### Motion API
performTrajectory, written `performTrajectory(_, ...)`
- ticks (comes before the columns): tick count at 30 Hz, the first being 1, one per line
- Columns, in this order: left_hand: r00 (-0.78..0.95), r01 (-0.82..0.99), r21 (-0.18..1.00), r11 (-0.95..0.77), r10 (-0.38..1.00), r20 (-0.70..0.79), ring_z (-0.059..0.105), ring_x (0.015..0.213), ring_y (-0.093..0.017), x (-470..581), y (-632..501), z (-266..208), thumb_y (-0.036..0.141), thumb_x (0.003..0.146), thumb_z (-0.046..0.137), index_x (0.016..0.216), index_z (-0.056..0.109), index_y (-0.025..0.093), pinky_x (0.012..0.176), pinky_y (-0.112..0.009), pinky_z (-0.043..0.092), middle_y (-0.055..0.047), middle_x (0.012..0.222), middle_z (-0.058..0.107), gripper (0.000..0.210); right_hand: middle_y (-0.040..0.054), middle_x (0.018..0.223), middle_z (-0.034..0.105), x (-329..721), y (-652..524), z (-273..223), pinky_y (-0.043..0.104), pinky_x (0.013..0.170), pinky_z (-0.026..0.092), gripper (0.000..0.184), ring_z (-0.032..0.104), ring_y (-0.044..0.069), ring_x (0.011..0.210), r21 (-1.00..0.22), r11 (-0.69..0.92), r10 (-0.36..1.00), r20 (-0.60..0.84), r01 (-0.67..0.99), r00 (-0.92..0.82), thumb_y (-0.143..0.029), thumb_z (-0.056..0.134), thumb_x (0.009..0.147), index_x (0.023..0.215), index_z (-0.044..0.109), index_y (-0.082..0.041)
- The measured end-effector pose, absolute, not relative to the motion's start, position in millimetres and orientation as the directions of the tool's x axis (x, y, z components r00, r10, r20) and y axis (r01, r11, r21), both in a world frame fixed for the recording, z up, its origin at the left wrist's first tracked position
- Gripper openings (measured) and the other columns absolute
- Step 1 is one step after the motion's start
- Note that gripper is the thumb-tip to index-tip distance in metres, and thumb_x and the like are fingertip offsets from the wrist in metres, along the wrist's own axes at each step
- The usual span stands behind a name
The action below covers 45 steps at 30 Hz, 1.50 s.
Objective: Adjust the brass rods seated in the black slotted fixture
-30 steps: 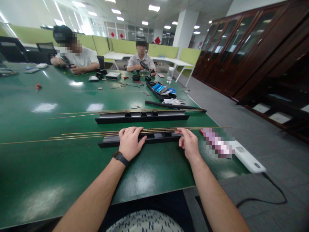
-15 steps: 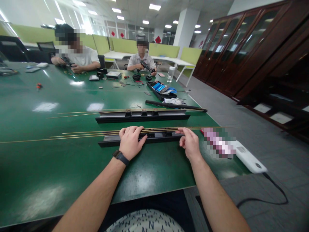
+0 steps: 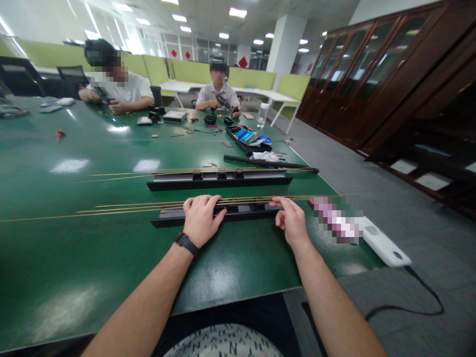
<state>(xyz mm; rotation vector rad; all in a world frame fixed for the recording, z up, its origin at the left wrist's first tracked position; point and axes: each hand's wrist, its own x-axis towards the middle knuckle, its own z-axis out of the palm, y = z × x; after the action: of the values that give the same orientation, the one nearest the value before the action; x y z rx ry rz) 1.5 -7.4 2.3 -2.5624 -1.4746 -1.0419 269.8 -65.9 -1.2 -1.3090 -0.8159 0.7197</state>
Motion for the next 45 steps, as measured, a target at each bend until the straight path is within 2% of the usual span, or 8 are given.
performTrajectory(8, 0.343, 0.778, 0.294, -0.555, 0.767, 0.542, 0.063, 0.113, -0.029, 0.8, -7.5, 2.4, 0.041, 0.095, 0.063, 0.122, 0.066, 0.026, 0.102, -0.05, 0.032, -0.008, 0.117, 0.073, 0.031, 0.0098, 0.093, 0.077, 272.9, -64.6, -2.7, 0.018, 0.028, 0.021, 0.041, 0.048, 0.005, 0.034, -0.988, 0.152, 0.801, 0.117, -0.011, 0.587, -0.054, 0.068, 0.086, 0.098, 0.073, -0.015)
performTrajectory(15, 0.345, 0.778, 0.292, -0.556, 0.768, 0.54, 0.063, 0.114, -0.029, 1.5, -7.6, 2.4, 0.041, 0.095, 0.064, 0.122, 0.066, 0.026, 0.102, -0.05, 0.032, -0.008, 0.117, 0.072, 0.031, 0.0107, 0.094, 0.077, 270.1, -66.1, -1.4, 0.018, 0.029, 0.022, 0.044, 0.048, 0.005, 0.034, -0.992, 0.128, 0.842, 0.107, -0.004, 0.528, -0.055, 0.067, 0.086, 0.101, 0.074, -0.015)
performTrajectory(23, 0.35, 0.774, 0.295, -0.56, 0.768, 0.537, 0.063, 0.114, -0.029, 0.9, -7.1, 2.4, 0.041, 0.095, 0.063, 0.122, 0.066, 0.026, 0.101, -0.05, 0.032, -0.009, 0.117, 0.072, 0.031, 0.0105, 0.094, 0.077, 271.3, -64.8, -1.5, 0.018, 0.028, 0.021, 0.042, 0.048, 0.005, 0.034, -0.99, 0.142, 0.801, 0.119, 0.006, 0.587, -0.056, 0.066, 0.086, 0.097, 0.073, -0.015)
performTrajectory(30, 0.35, 0.775, 0.298, -0.558, 0.77, 0.533, 0.063, 0.114, -0.029, 1.0, -7.6, 3.3, 0.042, 0.095, 0.063, 0.122, 0.066, 0.026, 0.102, -0.05, 0.032, -0.008, 0.117, 0.072, 0.032, 0.0111, 0.097, 0.077, 270.0, -66.1, -2.0, 0.017, 0.029, 0.022, 0.044, 0.049, 0.005, 0.035, -0.991, 0.132, 0.848, 0.12, 0.013, 0.516, -0.056, 0.067, 0.086, 0.102, 0.073, -0.015)
performTrajectory(38, 0.346, 0.779, 0.301, -0.55, 0.777, 0.526, 0.062, 0.114, -0.028, 1.6, -8.0, 3.5, 0.041, 0.095, 0.062, 0.122, 0.065, 0.027, 0.102, -0.049, 0.032, -0.009, 0.118, 0.072, 0.03, 0.011, 0.096, 0.077, 271.8, -65.3, -1.6, 0.018, 0.028, 0.021, 0.045, 0.048, 0.005, 0.034, -0.991, 0.132, 0.818, 0.107, -0.003, 0.565, -0.058, 0.067, 0.085, 0.099, 0.073, -0.016)
performTrajectory(45, 0.343, 0.779, 0.311, -0.544, 0.785, 0.516, 0.062, 0.115, -0.028, 2.0, -9.1, 5.6, 0.041, 0.095, 0.062, 0.122, 0.065, 0.027, 0.102, -0.048, 0.032, -0.008, 0.119, 0.072, 0.03, 0.011, 0.1, 0.077, 271.9, -67.4, -1.3, 0.018, 0.029, 0.022, 0.045, 0.05, 0.005, 0.036, -0.991, 0.134, 0.862, 0.121, 0.01, 0.493, -0.057, 0.067, 0.086, 0.104, 0.074, -0.016)
